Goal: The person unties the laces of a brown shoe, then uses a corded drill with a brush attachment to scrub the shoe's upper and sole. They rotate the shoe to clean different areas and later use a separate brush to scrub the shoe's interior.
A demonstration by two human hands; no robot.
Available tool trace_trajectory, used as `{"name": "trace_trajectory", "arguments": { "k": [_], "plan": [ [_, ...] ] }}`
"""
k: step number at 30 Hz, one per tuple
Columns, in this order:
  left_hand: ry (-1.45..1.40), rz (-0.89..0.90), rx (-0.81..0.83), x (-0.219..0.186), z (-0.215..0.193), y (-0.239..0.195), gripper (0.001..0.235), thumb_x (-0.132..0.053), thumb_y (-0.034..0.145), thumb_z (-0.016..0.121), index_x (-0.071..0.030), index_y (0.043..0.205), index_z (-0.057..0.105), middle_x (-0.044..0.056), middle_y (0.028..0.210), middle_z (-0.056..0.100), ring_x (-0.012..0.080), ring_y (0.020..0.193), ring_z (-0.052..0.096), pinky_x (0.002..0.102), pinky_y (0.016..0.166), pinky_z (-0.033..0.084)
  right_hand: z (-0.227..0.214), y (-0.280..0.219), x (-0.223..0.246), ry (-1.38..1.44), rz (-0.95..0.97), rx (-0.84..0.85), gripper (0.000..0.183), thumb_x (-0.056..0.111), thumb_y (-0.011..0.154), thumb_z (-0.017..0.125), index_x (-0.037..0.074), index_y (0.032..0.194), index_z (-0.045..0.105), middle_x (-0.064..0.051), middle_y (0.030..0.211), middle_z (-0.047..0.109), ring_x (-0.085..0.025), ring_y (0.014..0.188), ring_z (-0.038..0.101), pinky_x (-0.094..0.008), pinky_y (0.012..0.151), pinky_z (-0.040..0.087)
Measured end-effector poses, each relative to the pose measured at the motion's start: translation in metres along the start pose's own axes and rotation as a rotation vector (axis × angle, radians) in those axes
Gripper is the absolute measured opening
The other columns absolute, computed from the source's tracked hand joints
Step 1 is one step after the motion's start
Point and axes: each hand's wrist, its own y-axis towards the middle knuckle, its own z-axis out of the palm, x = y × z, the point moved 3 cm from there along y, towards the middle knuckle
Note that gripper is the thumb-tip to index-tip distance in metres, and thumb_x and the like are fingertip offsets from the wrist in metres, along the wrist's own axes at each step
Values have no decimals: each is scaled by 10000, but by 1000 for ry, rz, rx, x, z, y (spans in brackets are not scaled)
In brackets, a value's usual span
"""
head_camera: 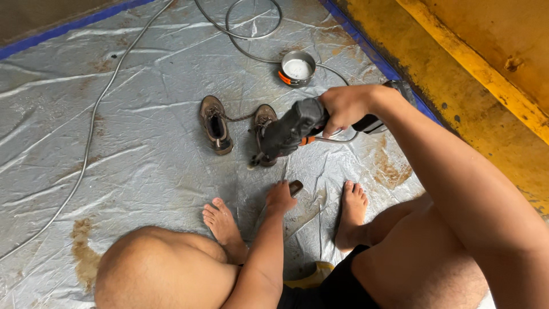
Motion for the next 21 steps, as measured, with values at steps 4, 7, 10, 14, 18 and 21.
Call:
{"name": "trace_trajectory", "arguments": {
  "k": [4,7,10,14,18,21],
  "plan": [
    [-70,-108,-110,10,-27,-15,571,-344,958,680,-112,1465,557,128,1492,595,349,1443,545,528,1167,518,11,13,-9,-50,-22,18,370,297,752,935,-43,764,790,-181,631,717,-270,639,742,-439,659,623],
    [-177,-193,-192,27,-21,-3,586,-326,971,682,-118,1492,515,132,1464,588,348,1434,543,526,1163,507,17,23,-13,13,-39,38,283,255,738,936,11,749,793,-123,637,732,-212,635,779,-342,639,646],
    [-322,-272,-221,36,-26,1,666,-308,993,675,-55,1566,452,172,1523,548,362,1468,526,536,1161,535,19,31,-15,69,-86,43,300,258,746,922,-5,735,778,-123,615,715,-203,618,764,-327,624,632],
    [-263,-308,-222,42,-28,5,607,-281,1002,626,-87,1546,441,149,1514,524,343,1458,494,522,1180,498,12,17,-9,135,-100,30,304,253,759,928,8,709,755,-117,616,716,-203,615,753,-326,622,624],
    [-267,-326,-246,42,-34,-2,527,-241,986,597,-111,1481,469,132,1480,545,337,1428,497,509,1189,479,11,19,-20,170,-59,33,309,239,747,932,-12,781,754,-124,649,721,-211,631,754,-328,632,637],
    [-278,-325,-244,48,-34,-3,558,-229,960,626,-101,1483,483,139,1514,547,356,1440,484,522,1192,475,16,27,-35,139,-53,37,317,243,737,957,2,769,753,-116,635,722,-212,612,761,-335,617,643]
  ]
}}
